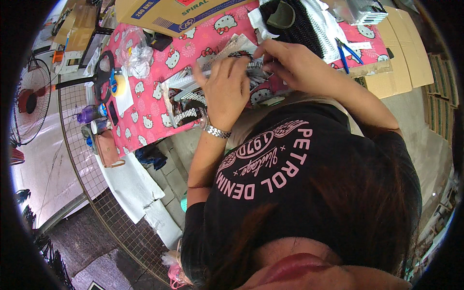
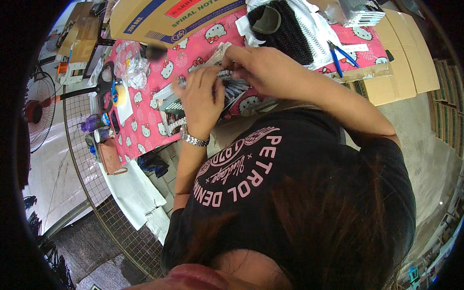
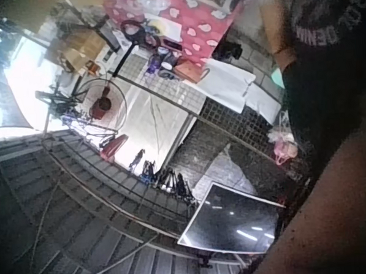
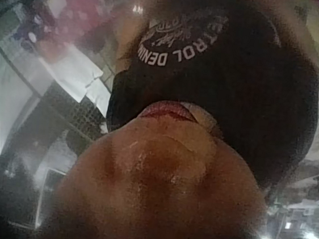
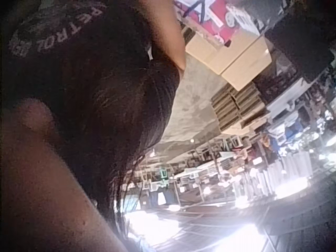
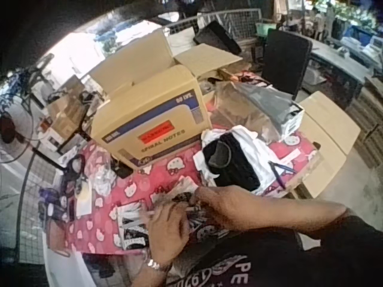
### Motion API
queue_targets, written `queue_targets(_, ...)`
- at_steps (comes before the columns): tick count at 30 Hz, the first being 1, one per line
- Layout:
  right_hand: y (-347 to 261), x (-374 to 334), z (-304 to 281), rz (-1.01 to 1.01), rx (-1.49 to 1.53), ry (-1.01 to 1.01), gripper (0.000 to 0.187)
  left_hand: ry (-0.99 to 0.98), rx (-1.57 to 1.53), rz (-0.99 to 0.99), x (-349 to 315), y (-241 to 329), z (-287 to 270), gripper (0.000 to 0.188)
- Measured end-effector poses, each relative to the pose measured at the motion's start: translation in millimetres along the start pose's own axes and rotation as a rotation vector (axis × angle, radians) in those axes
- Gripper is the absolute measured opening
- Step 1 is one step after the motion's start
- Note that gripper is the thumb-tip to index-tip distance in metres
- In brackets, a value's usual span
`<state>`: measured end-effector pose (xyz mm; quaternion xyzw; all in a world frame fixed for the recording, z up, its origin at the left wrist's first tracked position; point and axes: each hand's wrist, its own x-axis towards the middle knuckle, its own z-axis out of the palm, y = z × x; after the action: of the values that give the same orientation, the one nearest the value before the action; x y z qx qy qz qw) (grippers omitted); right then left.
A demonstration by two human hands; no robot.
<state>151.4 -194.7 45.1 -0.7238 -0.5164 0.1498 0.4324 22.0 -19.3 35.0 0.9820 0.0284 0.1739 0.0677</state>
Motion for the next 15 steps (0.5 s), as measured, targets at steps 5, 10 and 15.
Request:
queue_targets(5,84.7,30.9,-4.8,0.075,0.017,0.116,0.04,0.034,0.244,-0.322,-19.0,-4.5,4.3,0.03)
queue_targets(10,189.7,44.4,-13.2,-0.398,-1.088,0.239,0.035,-0.026,0.104,-0.208,-15.9,-10.1,-1.0,0.027)
queue_targets(15,164.4,47.7,-17.6,-0.229,-0.797,0.185,0.03,-0.004,-0.007,-0.128,-10.6,-8.8,4.3,0.031)
